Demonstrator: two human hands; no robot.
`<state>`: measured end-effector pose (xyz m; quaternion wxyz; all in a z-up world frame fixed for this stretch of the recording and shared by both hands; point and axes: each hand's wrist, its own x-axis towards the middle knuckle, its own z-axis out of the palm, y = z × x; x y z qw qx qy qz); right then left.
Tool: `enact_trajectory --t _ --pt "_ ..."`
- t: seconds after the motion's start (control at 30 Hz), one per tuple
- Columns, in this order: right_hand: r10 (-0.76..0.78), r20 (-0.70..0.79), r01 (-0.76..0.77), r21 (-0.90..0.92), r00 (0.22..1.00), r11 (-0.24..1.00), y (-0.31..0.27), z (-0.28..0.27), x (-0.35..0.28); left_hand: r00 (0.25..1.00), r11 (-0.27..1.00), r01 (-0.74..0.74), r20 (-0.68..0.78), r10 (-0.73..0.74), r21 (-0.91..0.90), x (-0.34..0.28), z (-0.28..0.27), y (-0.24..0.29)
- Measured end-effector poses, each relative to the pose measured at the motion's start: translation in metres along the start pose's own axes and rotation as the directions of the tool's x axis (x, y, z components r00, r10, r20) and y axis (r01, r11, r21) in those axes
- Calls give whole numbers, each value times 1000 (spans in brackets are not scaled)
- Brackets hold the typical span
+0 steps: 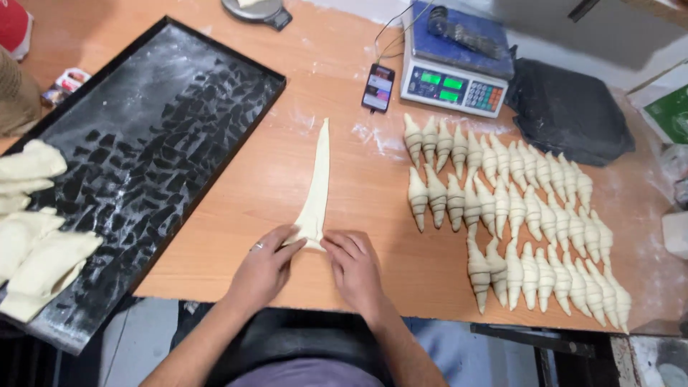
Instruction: Rolling triangular dough pieces into croissant shapes on a bakery workbench.
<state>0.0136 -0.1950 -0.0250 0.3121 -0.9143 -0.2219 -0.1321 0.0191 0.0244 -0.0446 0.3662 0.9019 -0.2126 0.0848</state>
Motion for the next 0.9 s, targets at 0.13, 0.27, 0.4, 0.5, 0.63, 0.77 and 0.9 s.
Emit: enact_trajectory --t 0.13,0.27,0.4,0.5,0.63,0.77,0.9 --pt "-11 76 17 -78 997 997 -30 -5 -1 997 977 -59 64 47 204 -2 -6 26" --pt "-8 190 41 -168 982 985 -7 19 10 975 976 -97 216 54 193 22 1 8" --pt "13 31 -7 -183 999 983 12 18 52 981 991 -87 181 67 104 79 -12 -11" --pt "26 17 -25 -72 1000 997 24 8 47 988 992 -113 97 118 -58 70 10 -42" --pt "93 67 -100 104 993 990 22 -3 25 986 976 -112 103 133 -187 59 -12 -18" --pt "23 128 -24 9 992 1000 -15 -24 -12 958 995 -98 271 95 -2 3 -3 1" --pt "-69 120 83 -116 990 990 -29 -28 -5 970 959 -228 129 208 168 -7 1 17"
